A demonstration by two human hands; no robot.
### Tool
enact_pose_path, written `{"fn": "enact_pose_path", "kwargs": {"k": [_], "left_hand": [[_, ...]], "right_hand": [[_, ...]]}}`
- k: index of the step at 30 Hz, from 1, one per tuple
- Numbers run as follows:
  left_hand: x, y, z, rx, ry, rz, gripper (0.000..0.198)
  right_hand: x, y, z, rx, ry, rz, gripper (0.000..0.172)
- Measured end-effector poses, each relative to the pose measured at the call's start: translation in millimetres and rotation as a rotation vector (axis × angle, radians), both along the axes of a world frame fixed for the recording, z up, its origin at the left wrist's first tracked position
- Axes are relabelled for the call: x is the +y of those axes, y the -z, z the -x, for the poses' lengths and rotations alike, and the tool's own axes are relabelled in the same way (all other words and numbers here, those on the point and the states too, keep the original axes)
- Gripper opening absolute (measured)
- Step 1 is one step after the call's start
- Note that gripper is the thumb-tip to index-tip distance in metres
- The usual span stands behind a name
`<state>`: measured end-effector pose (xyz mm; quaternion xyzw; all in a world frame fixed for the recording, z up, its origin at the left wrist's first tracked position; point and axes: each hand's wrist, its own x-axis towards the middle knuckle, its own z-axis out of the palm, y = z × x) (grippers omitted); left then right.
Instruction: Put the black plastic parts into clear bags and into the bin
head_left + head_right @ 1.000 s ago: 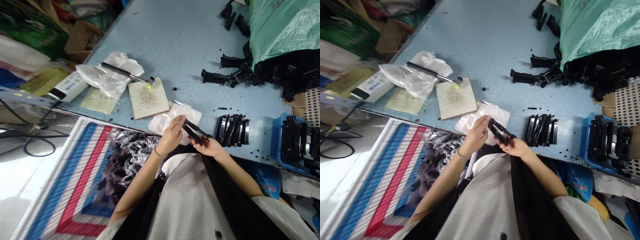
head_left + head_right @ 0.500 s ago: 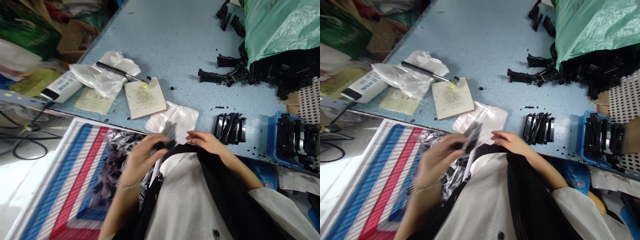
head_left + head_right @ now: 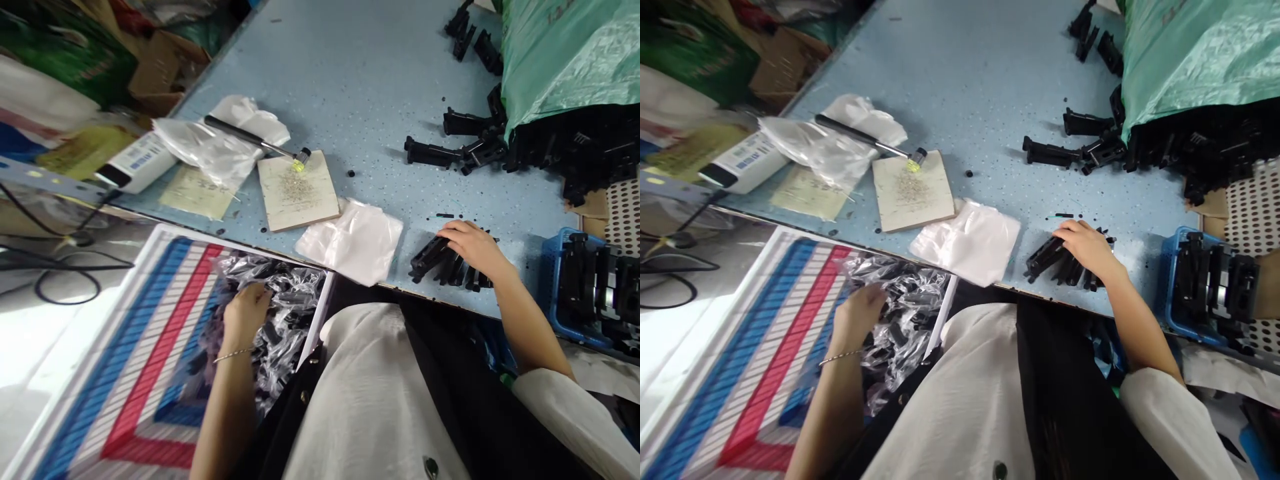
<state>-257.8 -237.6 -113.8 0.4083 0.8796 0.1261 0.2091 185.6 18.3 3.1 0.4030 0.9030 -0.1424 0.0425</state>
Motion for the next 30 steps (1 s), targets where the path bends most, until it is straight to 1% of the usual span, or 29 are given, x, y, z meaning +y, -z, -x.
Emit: {"fn": "enact_pose_path", "kwargs": {"k": [1,2,3,4,5,6,7,8,9,11,14,17,19,21,23,24,25,27,28,29,30], "left_hand": [[15,-11.8,-21,0.009,0.006,-0.149,0.031],[32,-23.2,-46,-0.006,0.062,-0.281,0.030],[51,-32.8,-72,-0.043,0.162,-0.398,0.028],[70,-39.3,-99,-0.097,0.299,-0.489,0.027],[88,-42.6,-124,-0.133,0.427,-0.549,0.028],[105,-42.6,-146,-0.121,0.514,-0.574,0.025],[119,-40.0,-164,-0.089,0.561,-0.566,0.019],[131,-35.9,-176,-0.070,0.587,-0.544,0.015],[139,-31.2,-183,-0.064,0.587,-0.517,0.013],[149,-23.5,-183,-0.140,0.549,-0.475,0.015],[152,-21.2,-164,-0.373,0.472,-0.456,0.014],[153,-26.8,-153,-0.515,0.364,-0.442,0.010],[154,-31.5,-153,-0.564,0.285,-0.427,0.016],[153,-36.9,-154,-0.623,0.237,-0.412,0.018],[149,-44.3,-152,-0.637,0.228,-0.428,0.012],[146,-48.7,-150,-0.599,0.250,-0.459,0.007],[143,-53.3,-148,-0.524,0.305,-0.497,0.002],[136,-61.4,-142,-0.296,0.485,-0.537,0.016],[133,-63.8,-139,-0.179,0.578,-0.524,0.022],[132,-64.7,-137,-0.085,0.648,-0.492,0.027],[133,-63.9,-136,-0.029,0.683,-0.458,0.031]], "right_hand": [[-1,-1.2,1,0.084,0.043,0.035,0.035],[-2,-0.6,4,0.177,0.093,0.080,0.033],[-4,1.8,8,0.273,0.145,0.143,0.031],[-7,5.9,14,0.367,0.204,0.223,0.031],[-10,11.2,20,0.458,0.265,0.315,0.032],[-14,17.2,27,0.543,0.323,0.414,0.034],[-19,23.2,32,0.624,0.378,0.506,0.036],[-23,28.6,37,0.701,0.430,0.587,0.038],[-27,33.1,41,0.775,0.479,0.653,0.039],[-34,37.9,45,0.901,0.567,0.758,0.042],[-42,36.4,49,1.025,0.645,0.911,0.044],[-47,33.0,64,1.091,0.665,1.028,0.044],[-50,35.3,79,1.147,0.674,1.108,0.044],[-50,43.4,95,1.220,0.670,1.187,0.043],[-48,55.7,108,1.273,0.680,1.203,0.041],[-46,61.9,113,1.279,0.696,1.186,0.040],[-45,67.2,115,1.278,0.720,1.154,0.039],[-44,72.7,113,1.261,0.765,1.092,0.037],[-45,72.2,108,1.258,0.772,1.081,0.036],[-47,69.6,101,1.261,0.765,1.095,0.034],[-52,65.5,92,1.266,0.744,1.135,0.032]]}}
